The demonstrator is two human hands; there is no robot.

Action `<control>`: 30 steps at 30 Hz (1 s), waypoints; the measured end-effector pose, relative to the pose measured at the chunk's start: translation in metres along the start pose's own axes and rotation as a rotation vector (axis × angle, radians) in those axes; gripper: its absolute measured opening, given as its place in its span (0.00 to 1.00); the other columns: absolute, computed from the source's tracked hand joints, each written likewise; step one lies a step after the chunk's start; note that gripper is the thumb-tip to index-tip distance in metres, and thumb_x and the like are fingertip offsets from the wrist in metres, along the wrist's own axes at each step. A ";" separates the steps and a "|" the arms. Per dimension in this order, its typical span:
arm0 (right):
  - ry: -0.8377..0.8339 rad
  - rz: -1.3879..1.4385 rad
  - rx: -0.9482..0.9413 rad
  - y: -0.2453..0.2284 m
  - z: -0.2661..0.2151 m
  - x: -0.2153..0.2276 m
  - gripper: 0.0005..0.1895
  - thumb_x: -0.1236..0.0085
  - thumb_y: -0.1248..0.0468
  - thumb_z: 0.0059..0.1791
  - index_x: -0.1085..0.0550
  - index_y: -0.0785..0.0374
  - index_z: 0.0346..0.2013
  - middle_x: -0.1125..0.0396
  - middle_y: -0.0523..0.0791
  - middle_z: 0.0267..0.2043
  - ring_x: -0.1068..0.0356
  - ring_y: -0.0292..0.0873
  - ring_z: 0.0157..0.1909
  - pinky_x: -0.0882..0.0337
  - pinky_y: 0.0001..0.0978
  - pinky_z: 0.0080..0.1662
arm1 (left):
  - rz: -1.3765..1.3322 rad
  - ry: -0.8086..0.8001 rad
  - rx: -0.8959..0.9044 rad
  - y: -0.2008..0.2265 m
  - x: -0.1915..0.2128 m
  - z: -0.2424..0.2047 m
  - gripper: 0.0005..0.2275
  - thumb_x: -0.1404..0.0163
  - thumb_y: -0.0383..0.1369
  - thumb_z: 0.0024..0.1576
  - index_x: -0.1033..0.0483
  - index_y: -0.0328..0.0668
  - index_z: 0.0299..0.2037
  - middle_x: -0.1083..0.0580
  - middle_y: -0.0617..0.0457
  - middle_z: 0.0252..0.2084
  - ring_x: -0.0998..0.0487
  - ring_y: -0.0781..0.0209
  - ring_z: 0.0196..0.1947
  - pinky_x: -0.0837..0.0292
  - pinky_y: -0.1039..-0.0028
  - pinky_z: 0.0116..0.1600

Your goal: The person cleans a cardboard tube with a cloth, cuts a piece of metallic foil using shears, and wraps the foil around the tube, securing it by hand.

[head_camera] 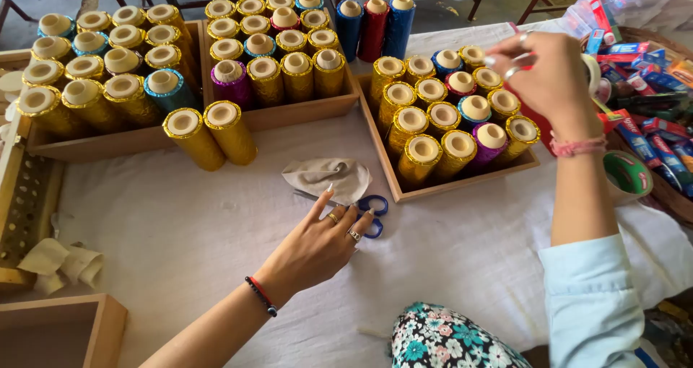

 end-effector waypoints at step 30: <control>-0.058 0.076 0.623 -0.248 -0.161 -0.182 0.17 0.36 0.57 0.49 0.27 0.61 0.20 0.31 0.46 0.22 0.30 0.49 0.28 0.30 0.43 0.35 | -0.177 0.300 0.635 -0.033 0.068 -0.166 0.18 0.44 0.37 0.56 0.24 0.40 0.54 0.25 0.48 0.56 0.25 0.48 0.53 0.36 0.58 0.63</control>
Point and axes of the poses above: each hand's wrist, its own z-axis towards the middle knuckle, its own x-axis out of the back of the hand, y = z × x, the point moved 4 cm from there along z, towards the middle knuckle
